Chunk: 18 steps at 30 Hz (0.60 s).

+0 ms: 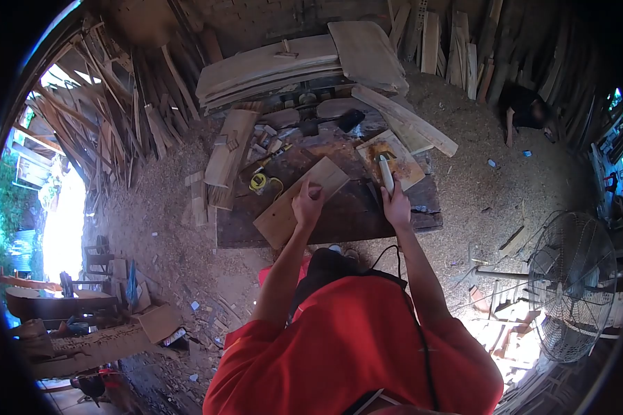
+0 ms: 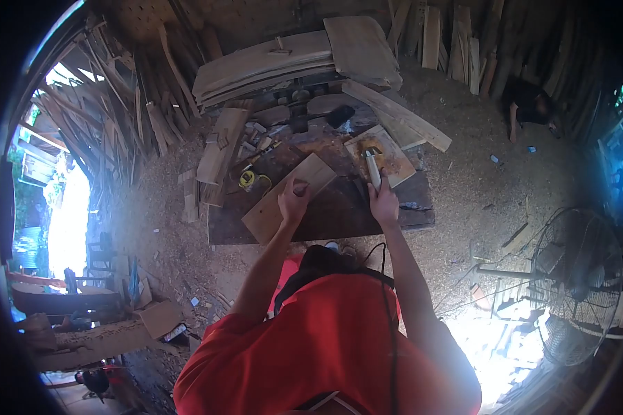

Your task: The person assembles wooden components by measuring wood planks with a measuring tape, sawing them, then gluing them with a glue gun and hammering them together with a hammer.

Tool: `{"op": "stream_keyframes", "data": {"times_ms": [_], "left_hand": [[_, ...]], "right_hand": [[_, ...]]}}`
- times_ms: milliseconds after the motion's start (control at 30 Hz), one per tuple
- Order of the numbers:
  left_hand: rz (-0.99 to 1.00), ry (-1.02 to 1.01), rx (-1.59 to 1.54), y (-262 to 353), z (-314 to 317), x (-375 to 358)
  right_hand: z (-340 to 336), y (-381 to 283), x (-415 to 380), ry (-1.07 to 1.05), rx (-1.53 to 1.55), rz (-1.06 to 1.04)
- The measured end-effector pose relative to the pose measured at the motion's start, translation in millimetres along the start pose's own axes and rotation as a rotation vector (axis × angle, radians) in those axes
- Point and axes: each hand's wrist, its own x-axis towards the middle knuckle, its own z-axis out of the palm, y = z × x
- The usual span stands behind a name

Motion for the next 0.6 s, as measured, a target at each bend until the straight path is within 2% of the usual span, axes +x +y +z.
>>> {"op": "stream_keyframes", "data": {"times_ms": [367,600], "left_hand": [[-0.07,-0.039,-0.036,7.0,-5.1,0.6],[-0.009,-0.005,-0.047,-4.9,1.0,0.4]], "right_hand": [[0.8,1.2,1.0,-0.021,-0.03,0.028],[-0.2,0.4,1.2,-0.029,-0.027,0.031]]}}
